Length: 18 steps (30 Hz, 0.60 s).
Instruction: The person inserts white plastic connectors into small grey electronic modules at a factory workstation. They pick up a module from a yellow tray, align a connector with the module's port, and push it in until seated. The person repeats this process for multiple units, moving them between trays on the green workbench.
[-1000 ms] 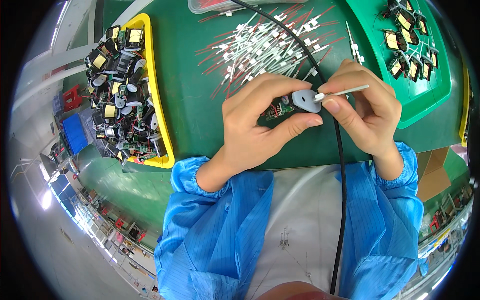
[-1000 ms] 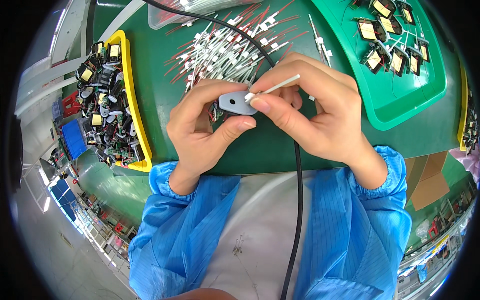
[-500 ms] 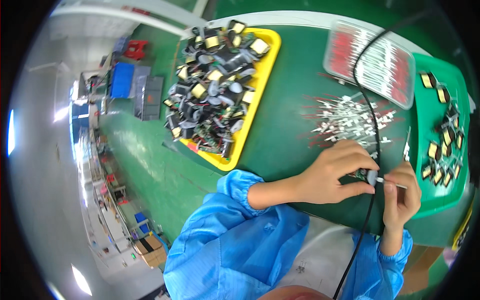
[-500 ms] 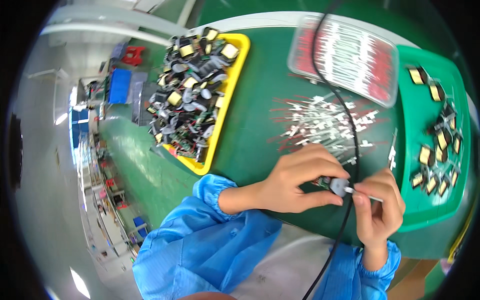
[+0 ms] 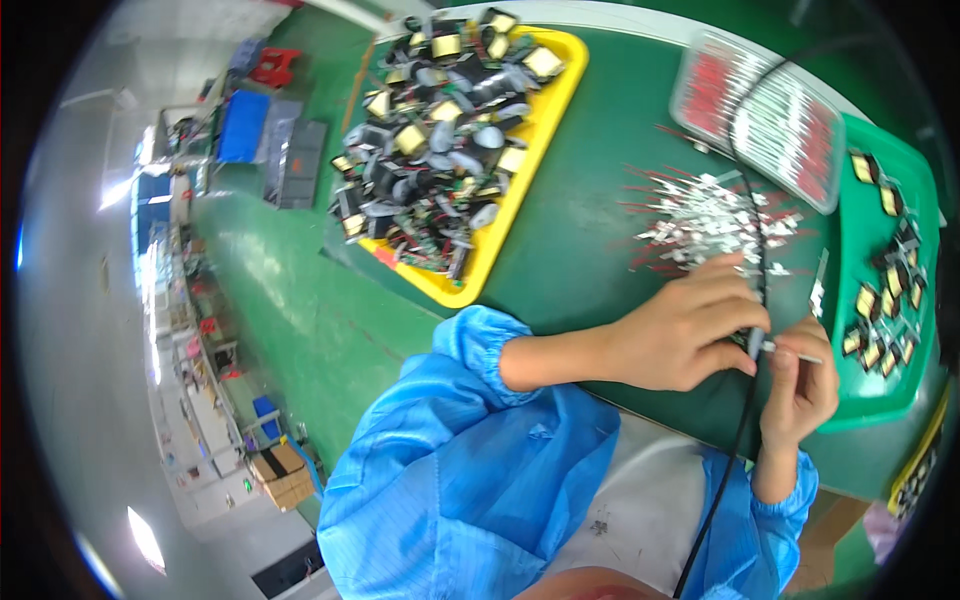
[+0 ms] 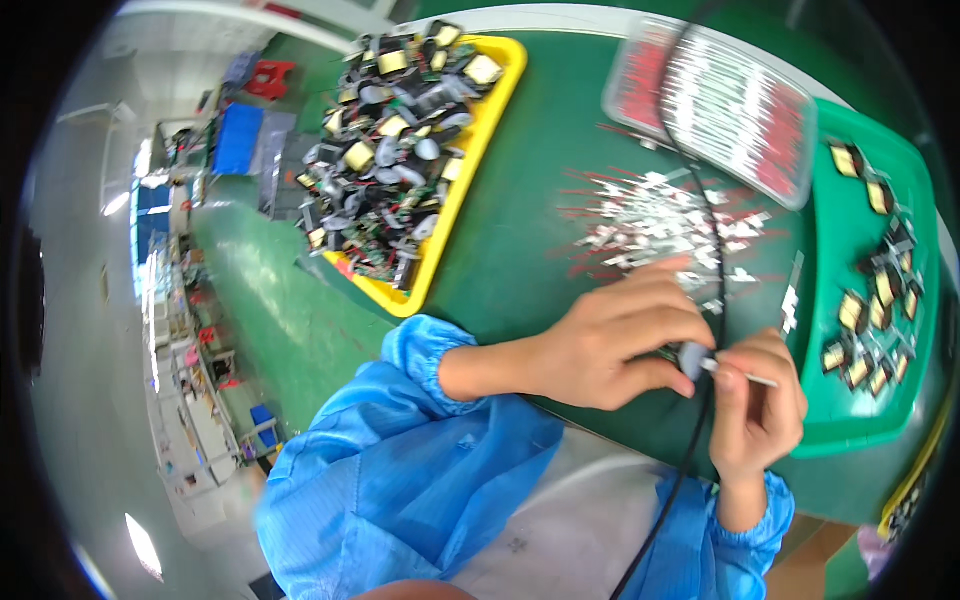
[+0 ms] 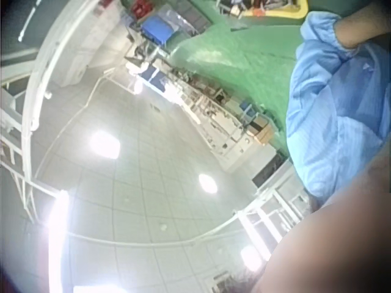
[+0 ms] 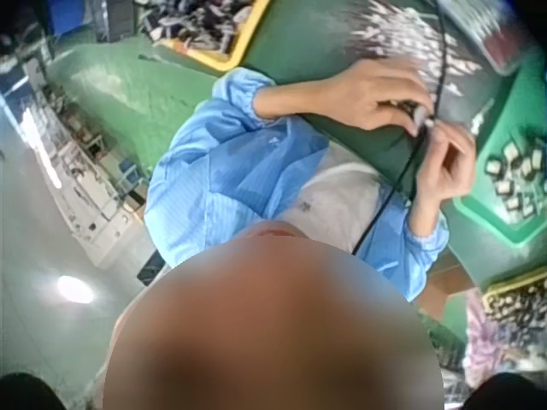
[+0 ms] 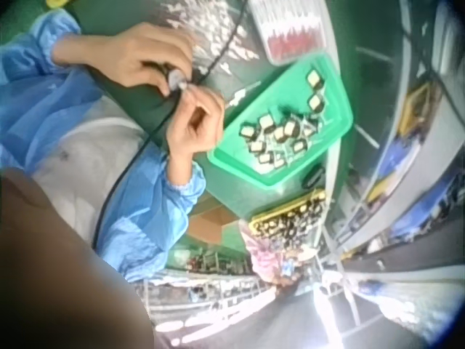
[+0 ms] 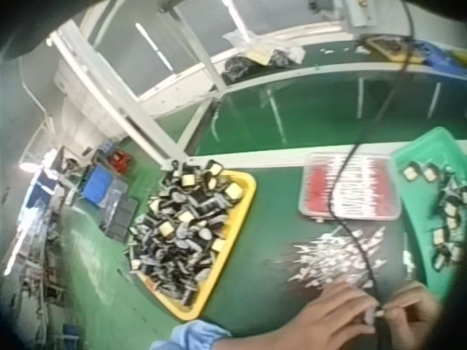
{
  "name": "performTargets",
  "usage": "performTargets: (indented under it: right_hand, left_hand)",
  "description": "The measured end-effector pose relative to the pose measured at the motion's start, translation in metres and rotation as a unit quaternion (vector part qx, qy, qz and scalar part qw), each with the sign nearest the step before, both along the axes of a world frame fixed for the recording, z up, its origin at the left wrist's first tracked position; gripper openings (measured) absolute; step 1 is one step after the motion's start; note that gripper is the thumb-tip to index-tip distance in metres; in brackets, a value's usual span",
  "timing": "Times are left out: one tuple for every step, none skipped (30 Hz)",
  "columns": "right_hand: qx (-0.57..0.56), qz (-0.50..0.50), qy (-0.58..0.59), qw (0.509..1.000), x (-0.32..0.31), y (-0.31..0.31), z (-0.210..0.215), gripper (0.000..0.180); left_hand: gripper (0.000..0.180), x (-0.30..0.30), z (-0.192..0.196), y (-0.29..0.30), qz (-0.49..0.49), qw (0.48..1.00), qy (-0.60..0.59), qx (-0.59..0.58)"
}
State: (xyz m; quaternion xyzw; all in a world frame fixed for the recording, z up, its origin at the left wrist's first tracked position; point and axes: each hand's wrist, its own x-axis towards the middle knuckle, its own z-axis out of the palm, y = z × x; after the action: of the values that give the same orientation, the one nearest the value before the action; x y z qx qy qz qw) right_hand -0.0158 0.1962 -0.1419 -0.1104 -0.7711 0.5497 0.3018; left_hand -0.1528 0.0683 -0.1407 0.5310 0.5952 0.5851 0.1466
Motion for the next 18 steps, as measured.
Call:
performTargets:
  right_hand:
    - [0.01,0.004,0.023,1.0,-0.004,-0.001,0.002,0.004]
    - [-0.002,0.0,0.038,0.999,-0.005,0.001,0.003,0.007]
    - [-0.011,0.015,0.063,0.998,-0.008,0.004,0.002,0.012]
    - [0.036,0.017,0.07,0.997,-0.012,0.006,0.012,0.018]
    - [0.01,0.018,0.071,0.997,-0.011,0.007,0.013,0.019]
    - [0.006,0.035,0.067,0.997,-0.009,0.009,0.012,0.017]
    - [0.001,0.052,0.062,0.997,-0.006,0.012,0.013,0.016]
    - [-0.047,0.026,0.055,0.997,-0.005,0.01,0.014,0.012]
    - [-0.095,0.0,0.05,0.994,-0.003,0.007,0.017,0.009]
    - [-0.172,-0.029,0.043,0.984,0.002,0.007,0.021,0.006]
    - [-0.18,-0.056,0.036,0.981,0.007,0.013,0.024,0.008]
    - [-0.173,-0.094,-0.002,0.98,0.014,0.022,0.028,0.01]
    - [-0.166,-0.131,-0.039,0.977,0.023,0.034,0.032,0.012]
    - [-0.12,-0.183,-0.082,0.972,0.032,0.05,0.032,0.015]
    - [-0.106,-0.213,-0.07,0.969,0.04,0.068,0.027,0.021]
    - [-0.099,-0.247,-0.118,0.957,0.051,0.083,0.025,0.025]
    - [-0.096,-0.265,-0.157,0.947,0.053,0.099,0.027,0.03]
    - [0.006,-0.391,-0.136,0.91,0.064,0.112,0.024,0.035]
  left_hand:
    - [0.037,0.0,0.003,-0.001,0.003,1.0,-0.005,-0.007]
    - [0.037,-0.001,0.005,0.001,-0.003,1.0,-0.01,-0.006]
    - [0.037,-0.002,0.008,0.002,-0.002,1.0,-0.012,-0.008]
    - [0.038,0.0,0.01,0.002,0.003,1.0,-0.006,-0.005]
    - [0.04,0.0,0.01,0.006,0.001,1.0,0.0,0.0]
    - [0.041,0.001,0.011,0.007,0.003,1.0,0.003,0.0]
    - [0.044,0.002,0.013,0.006,-0.006,1.0,0.02,-0.014]
    - [0.048,0.002,0.012,0.007,-0.003,1.0,0.016,-0.021]
    - [0.053,0.003,0.012,0.009,0.001,1.0,0.013,-0.028]
    - [0.059,0.008,0.018,0.011,0.021,0.998,-0.032,-0.057]
    - [0.068,0.007,0.024,0.011,0.038,0.997,-0.033,-0.056]
    - [0.069,-0.002,0.033,0.005,0.046,0.998,0.012,-0.049]
    - [0.066,-0.008,0.039,-0.003,0.073,0.997,0.027,-0.019]
    - [0.065,-0.013,0.057,-0.012,0.119,0.991,0.045,0.038]
    - [0.066,-0.017,0.078,-0.02,0.17,0.979,0.067,0.089]
    - [0.069,-0.021,0.099,-0.029,0.222,0.961,0.091,0.134]
    - [0.057,-0.017,0.122,-0.041,0.263,0.91,0.078,0.312]
    - [0.058,-0.034,0.143,-0.067,0.158,0.936,0.14,0.28]
